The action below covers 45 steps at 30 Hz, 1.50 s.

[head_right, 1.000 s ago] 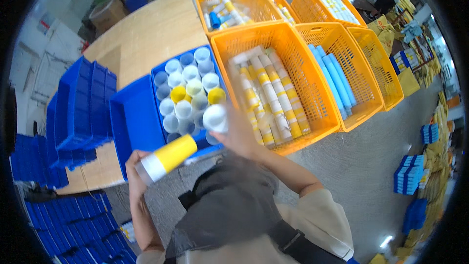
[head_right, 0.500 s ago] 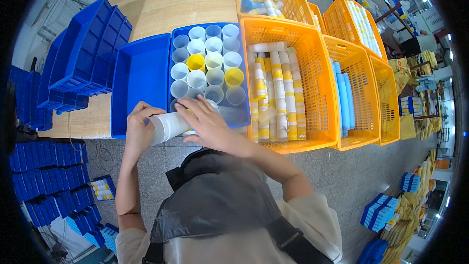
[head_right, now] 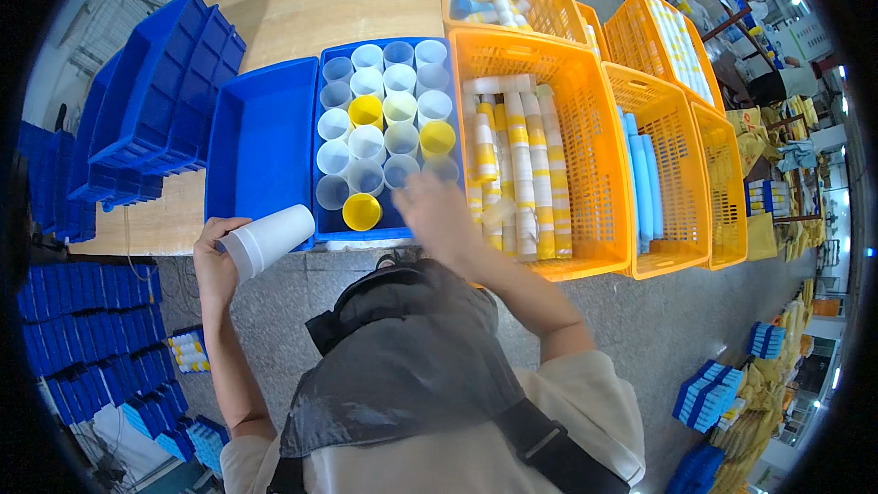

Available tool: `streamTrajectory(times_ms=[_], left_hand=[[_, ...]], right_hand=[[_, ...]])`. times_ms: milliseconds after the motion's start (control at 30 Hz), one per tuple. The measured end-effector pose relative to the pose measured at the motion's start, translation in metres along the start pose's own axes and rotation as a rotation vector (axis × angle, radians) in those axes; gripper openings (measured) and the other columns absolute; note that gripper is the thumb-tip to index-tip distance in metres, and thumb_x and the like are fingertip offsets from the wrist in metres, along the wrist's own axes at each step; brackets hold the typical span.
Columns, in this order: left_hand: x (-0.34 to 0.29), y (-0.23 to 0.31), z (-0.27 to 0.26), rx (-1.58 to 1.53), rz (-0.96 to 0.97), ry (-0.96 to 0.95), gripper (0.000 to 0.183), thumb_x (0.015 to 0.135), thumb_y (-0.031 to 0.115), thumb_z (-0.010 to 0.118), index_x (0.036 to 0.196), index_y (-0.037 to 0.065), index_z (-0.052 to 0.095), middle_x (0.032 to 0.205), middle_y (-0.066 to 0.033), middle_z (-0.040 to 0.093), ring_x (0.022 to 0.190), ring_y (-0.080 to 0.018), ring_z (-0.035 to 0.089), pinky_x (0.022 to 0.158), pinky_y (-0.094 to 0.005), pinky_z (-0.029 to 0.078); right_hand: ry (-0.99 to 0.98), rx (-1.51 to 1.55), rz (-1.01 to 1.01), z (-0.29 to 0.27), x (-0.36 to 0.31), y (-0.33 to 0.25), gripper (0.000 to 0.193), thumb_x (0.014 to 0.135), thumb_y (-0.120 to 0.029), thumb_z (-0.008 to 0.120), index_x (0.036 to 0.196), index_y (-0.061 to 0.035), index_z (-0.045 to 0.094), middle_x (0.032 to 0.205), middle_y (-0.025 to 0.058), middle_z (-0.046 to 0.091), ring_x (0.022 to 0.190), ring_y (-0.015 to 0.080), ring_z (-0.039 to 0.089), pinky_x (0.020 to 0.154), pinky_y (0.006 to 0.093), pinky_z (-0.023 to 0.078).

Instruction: The person picks up white and yellow plastic cups from yellow baskets and places them into blue trays. They then carry the filled trays to a machine and load them onto a conveyor belt.

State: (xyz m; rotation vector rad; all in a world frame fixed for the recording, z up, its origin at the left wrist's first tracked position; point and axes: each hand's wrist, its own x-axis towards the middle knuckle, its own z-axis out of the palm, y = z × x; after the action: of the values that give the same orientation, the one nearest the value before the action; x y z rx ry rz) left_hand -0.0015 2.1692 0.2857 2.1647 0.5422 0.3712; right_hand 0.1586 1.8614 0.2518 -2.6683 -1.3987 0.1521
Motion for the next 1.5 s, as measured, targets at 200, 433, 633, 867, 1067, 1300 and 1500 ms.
streamTrajectory(times_ms=[200, 433, 633, 867, 1067, 1300, 1500], left_hand=[[-0.004, -0.012, 0.003, -0.027, -0.049, -0.001, 0.037, 0.072, -0.016, 0.059, 0.098, 0.004, 0.075, 0.092, -0.0066, 0.062, 0.087, -0.0186, 0.06, 0.08, -0.0288, 0.047], [0.0, -0.003, 0.016, -0.2, -0.211, 0.02, 0.031, 0.072, -0.016, 0.06, 0.096, -0.001, 0.072, 0.089, -0.0082, 0.067, 0.084, -0.0134, 0.061, 0.075, -0.0265, 0.048], [-0.012, 0.025, 0.03, -0.107, 0.003, 0.018, 0.016, 0.075, -0.016, 0.059, 0.083, -0.004, 0.066, 0.082, -0.0077, 0.071, 0.067, -0.011, 0.062, 0.063, -0.0241, 0.049], [-0.025, 0.021, -0.015, 0.003, 0.142, 0.378, 0.022, 0.076, -0.015, 0.058, 0.087, 0.001, 0.068, 0.084, -0.0069, 0.071, 0.075, -0.0102, 0.064, 0.069, -0.027, 0.051], [-0.057, -0.019, -0.058, -0.131, -0.06, 0.496, 0.013, 0.081, -0.007, 0.063, 0.092, 0.0, 0.066, 0.089, -0.0046, 0.07, 0.08, -0.0093, 0.062, 0.072, -0.0241, 0.05], [-0.065, -0.03, -0.023, -0.262, -0.296, 0.507, 0.018, 0.083, -0.006, 0.065, 0.1, 0.0, 0.07, 0.091, -0.005, 0.07, 0.083, -0.0102, 0.064, 0.074, -0.024, 0.051], [0.011, -0.028, -0.004, -0.317, -0.17, 0.098, 0.043, 0.082, -0.016, 0.052, 0.114, 0.002, 0.072, 0.099, -0.0087, 0.072, 0.08, -0.0105, 0.064, 0.073, -0.0223, 0.052]], right_hand=[[0.149, 0.39, 0.142, -0.033, -0.013, 0.03, 0.058, 0.078, -0.017, 0.076, 0.13, -0.0096, 0.051, 0.122, 0.0153, 0.057, 0.117, 0.0351, 0.054, 0.091, 0.0407, 0.051], [0.227, 0.258, -0.109, -0.001, 0.012, 0.002, 0.091, 0.067, -0.028, 0.085, 0.141, 0.0036, 0.043, 0.145, 0.0196, 0.046, 0.133, 0.0359, 0.045, 0.107, 0.0493, 0.036], [0.298, 0.409, -0.474, -0.002, 0.038, -0.056, 0.08, 0.07, -0.026, 0.08, 0.138, -0.0006, 0.048, 0.134, 0.0146, 0.057, 0.118, 0.0277, 0.055, 0.096, 0.0446, 0.042], [0.45, 0.159, -0.198, 0.006, 0.072, -0.034, 0.04, 0.077, -0.011, 0.068, 0.116, -0.0019, 0.061, 0.119, 0.0144, 0.063, 0.105, 0.0247, 0.06, 0.089, 0.04, 0.044], [0.04, 1.107, 0.189, 0.048, 0.087, -0.023, 0.11, 0.068, -0.027, 0.09, 0.149, 0.0014, 0.021, 0.124, 0.0253, 0.057, 0.118, 0.0388, 0.057, 0.1, 0.0429, 0.046], [0.256, 0.385, -0.187, 0.045, 0.079, -0.043, 0.103, 0.063, -0.027, 0.088, 0.147, 0.0005, 0.034, 0.146, 0.0218, 0.039, 0.129, 0.0381, 0.046, 0.104, 0.0481, 0.038], [0.405, 0.303, -0.652, 0.02, 0.137, -0.085, 0.078, 0.074, -0.022, 0.075, 0.143, -0.0017, 0.044, 0.138, 0.014, 0.053, 0.123, 0.0271, 0.053, 0.096, 0.0423, 0.043]])
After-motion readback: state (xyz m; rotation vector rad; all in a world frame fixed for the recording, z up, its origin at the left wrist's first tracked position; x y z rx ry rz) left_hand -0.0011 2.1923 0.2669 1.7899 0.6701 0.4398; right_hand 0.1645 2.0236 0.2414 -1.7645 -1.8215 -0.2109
